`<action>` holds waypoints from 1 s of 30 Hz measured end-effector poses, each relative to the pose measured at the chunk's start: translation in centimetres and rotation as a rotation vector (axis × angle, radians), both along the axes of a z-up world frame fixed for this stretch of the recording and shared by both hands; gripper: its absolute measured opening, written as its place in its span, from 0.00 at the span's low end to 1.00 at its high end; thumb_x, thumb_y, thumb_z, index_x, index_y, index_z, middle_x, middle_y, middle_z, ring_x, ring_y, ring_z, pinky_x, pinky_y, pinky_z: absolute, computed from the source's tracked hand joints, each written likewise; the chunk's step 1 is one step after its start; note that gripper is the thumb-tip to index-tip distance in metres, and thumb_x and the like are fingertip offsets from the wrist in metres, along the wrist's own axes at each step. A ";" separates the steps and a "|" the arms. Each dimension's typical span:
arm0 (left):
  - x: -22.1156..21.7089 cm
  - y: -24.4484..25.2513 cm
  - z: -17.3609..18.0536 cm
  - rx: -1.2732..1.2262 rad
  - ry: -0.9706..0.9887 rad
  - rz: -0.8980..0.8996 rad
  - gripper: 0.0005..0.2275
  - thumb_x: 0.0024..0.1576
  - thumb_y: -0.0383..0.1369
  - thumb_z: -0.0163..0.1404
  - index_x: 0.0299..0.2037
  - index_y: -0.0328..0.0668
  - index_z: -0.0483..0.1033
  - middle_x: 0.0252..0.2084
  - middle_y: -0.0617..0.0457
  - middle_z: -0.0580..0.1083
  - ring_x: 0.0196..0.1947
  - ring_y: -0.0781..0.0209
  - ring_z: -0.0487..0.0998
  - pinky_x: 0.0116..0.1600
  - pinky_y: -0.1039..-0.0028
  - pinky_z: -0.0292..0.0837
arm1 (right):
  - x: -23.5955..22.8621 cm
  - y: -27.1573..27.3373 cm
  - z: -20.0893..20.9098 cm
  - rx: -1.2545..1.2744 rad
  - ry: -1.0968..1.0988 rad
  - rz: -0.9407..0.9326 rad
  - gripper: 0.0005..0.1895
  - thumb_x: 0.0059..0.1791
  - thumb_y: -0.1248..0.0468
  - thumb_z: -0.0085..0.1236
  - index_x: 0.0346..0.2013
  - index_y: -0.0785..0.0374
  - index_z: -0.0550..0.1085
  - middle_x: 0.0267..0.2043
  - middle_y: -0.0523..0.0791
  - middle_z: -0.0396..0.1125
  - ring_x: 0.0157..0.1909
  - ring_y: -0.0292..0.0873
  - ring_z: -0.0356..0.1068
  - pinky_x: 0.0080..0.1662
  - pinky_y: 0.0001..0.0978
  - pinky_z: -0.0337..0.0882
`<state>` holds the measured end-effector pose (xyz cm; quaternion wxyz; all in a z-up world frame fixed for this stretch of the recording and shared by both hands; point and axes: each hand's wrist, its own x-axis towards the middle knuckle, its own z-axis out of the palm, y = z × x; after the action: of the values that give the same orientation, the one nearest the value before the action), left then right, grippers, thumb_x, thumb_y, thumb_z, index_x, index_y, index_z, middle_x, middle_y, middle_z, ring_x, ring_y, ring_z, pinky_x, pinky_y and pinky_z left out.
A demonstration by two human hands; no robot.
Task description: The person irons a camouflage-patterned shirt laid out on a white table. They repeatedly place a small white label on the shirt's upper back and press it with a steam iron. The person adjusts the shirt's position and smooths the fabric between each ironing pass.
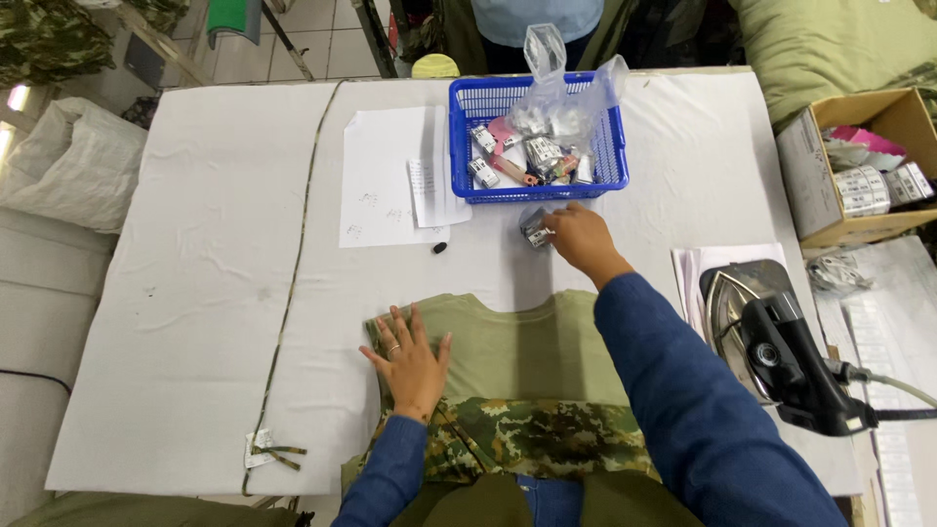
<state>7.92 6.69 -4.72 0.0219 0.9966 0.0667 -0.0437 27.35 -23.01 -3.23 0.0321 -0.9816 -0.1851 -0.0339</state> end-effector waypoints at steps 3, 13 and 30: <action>-1.2 0.3 4.1 -0.109 -0.071 -0.065 0.27 0.64 0.50 0.33 0.71 0.49 0.51 0.73 0.39 0.46 0.72 0.35 0.42 0.61 0.26 0.27 | 3.2 -0.1 -3.3 -0.241 0.025 0.112 0.05 0.38 0.53 0.64 0.28 0.42 0.77 0.32 0.33 0.72 0.46 0.38 0.70 0.46 0.32 0.71; -2.9 1.2 2.6 -0.237 -0.031 -0.121 0.24 0.61 0.53 0.33 0.65 0.56 0.60 0.71 0.51 0.52 0.73 0.49 0.43 0.69 0.40 0.29 | -1.6 -0.3 -0.8 0.241 -0.126 0.056 0.07 0.43 0.58 0.65 0.32 0.54 0.76 0.29 0.41 0.73 0.34 0.49 0.70 0.42 0.41 0.64; 0.5 -5.0 3.0 -0.407 0.275 -0.096 0.43 0.56 0.56 0.46 0.73 0.41 0.38 0.75 0.38 0.37 0.74 0.37 0.32 0.64 0.29 0.22 | -19.2 3.9 -2.6 0.294 0.416 -0.317 0.22 0.38 0.40 0.63 0.34 0.48 0.70 0.37 0.41 0.63 0.48 0.48 0.68 0.46 0.41 0.66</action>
<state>8.39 1.67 -1.75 0.2109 0.9583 0.0115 -0.1923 8.13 -19.08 -5.80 0.2052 -0.9690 -0.0120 0.1369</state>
